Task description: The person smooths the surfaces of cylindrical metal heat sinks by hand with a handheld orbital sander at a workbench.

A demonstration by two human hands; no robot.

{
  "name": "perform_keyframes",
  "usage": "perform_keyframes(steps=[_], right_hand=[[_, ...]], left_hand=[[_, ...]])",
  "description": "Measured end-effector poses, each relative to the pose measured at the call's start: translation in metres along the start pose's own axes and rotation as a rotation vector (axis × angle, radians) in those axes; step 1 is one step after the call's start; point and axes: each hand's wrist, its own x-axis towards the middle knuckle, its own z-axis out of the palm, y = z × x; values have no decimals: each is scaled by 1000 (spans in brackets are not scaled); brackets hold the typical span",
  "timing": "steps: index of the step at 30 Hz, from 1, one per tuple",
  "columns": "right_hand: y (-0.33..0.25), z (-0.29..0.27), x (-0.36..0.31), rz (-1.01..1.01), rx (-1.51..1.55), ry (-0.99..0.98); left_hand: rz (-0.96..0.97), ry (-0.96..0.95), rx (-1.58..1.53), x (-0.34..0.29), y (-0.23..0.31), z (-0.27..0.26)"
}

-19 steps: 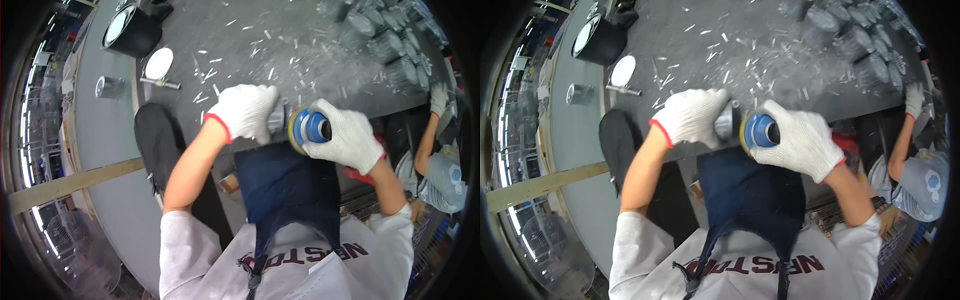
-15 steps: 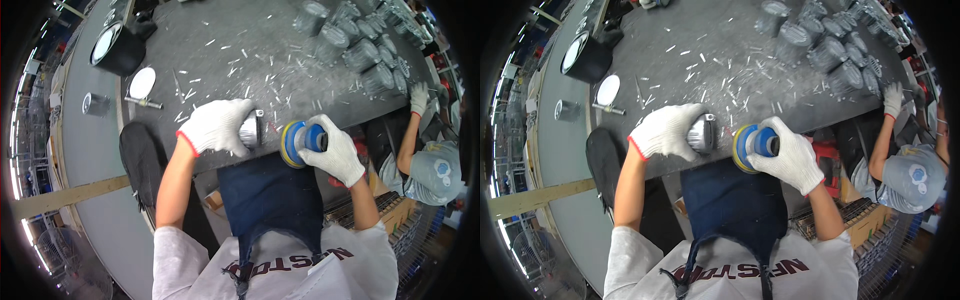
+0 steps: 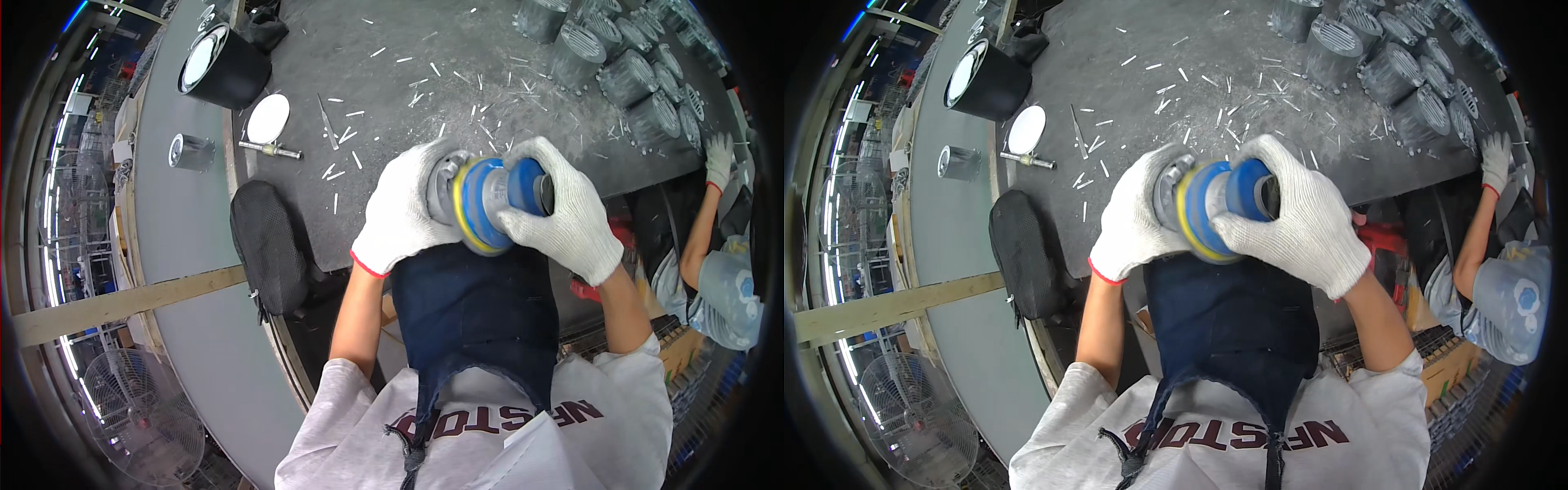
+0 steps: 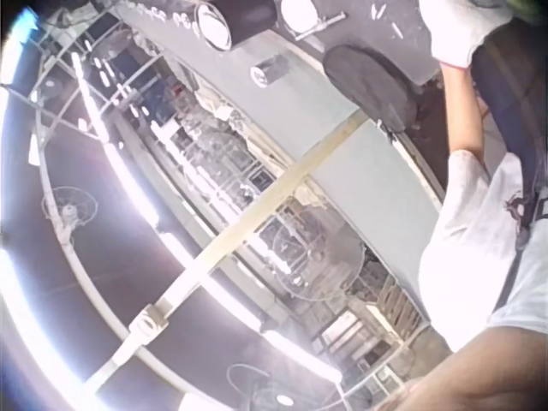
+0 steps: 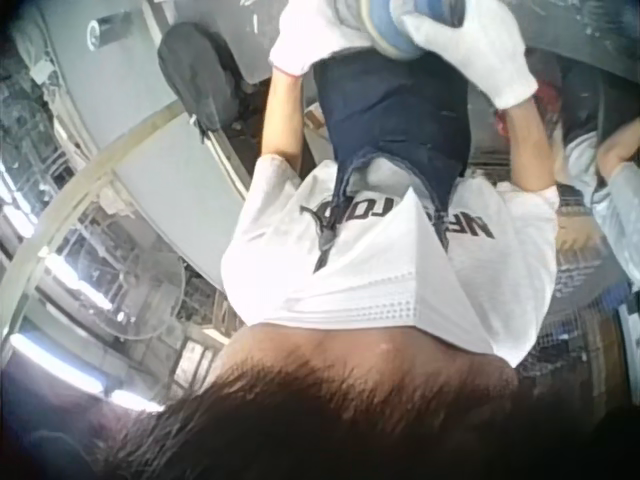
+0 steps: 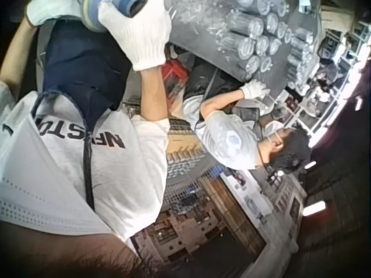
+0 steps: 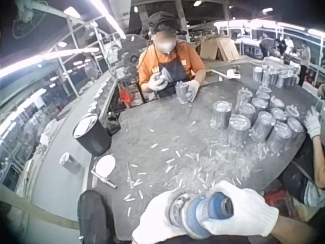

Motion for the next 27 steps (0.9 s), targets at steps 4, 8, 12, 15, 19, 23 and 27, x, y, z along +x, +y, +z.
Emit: perform_keyframes(steps=[4, 8, 12, 15, 19, 23, 27], right_hand=[[-4, 10, 3, 43, 4, -28], [-6, 11, -6, 32, 17, -35], [-7, 11, -14, -48, -73, -72], [-4, 9, -17, -77, -137, -119], [5, -2, -7, -192, -222, -138], [11, -16, 21, -308, -298, -89], [8, -18, 32, -212, -257, -109]], left_hand=[[-83, 33, 27, -10, 1, 5], [-13, 54, 76, -11, -2, 9], [-36, -8, -13, -4, -6, 4], [-102, -47, -128, 0, -10, -4], [-30, -84, -130, 2, -18, -12], [-58, -114, -207, 5, -18, -16], [-75, -77, -193, 7, -7, -11]])
